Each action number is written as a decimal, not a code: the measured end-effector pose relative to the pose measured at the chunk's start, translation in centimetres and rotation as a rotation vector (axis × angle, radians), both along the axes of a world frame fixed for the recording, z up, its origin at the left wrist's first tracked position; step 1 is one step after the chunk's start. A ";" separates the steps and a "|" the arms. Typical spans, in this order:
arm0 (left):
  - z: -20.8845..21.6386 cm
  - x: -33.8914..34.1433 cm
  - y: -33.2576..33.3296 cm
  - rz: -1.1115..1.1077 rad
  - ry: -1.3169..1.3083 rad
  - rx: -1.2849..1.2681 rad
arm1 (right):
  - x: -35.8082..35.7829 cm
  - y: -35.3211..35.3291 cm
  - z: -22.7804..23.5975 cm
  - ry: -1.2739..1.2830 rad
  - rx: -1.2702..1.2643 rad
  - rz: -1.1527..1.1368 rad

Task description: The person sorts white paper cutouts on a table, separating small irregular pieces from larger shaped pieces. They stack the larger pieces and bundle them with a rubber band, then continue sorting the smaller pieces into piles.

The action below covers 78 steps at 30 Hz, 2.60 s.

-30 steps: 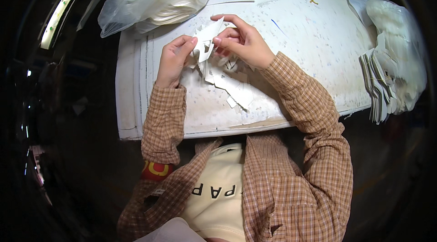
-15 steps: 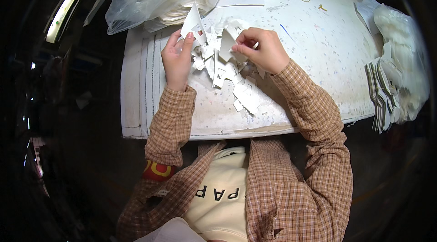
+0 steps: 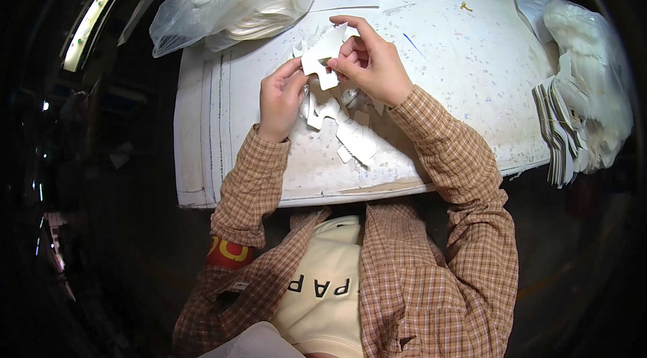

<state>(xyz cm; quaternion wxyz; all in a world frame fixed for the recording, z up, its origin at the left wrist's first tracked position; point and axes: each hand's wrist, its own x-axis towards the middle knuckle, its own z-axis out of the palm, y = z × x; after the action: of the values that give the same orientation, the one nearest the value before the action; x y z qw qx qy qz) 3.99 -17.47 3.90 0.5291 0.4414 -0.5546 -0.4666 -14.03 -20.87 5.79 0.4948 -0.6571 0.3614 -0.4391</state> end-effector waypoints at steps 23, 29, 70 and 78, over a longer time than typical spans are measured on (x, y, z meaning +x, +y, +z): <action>-1.7 12.3 -4.4 0.458 -1.028 0.376 | -2.9 -1.5 1.4 0.287 -0.563 -0.253; -0.8 10.9 -3.8 0.688 -1.234 0.038 | -3.3 0.1 2.4 0.537 -0.364 0.336; 0.6 -3.2 4.7 -0.542 -1.096 -0.226 | -7.7 -3.9 0.3 0.166 -0.211 -0.116; 1.2 -2.3 2.2 -0.408 -0.078 0.248 | -6.5 -2.6 1.1 -0.204 0.047 -0.221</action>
<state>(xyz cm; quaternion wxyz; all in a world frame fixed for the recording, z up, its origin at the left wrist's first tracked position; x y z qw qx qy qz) 1.68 -15.30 5.10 0.3439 0.3994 -0.5909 -0.6108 -20.54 -23.51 6.90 0.4929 -0.5536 0.3896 -0.5466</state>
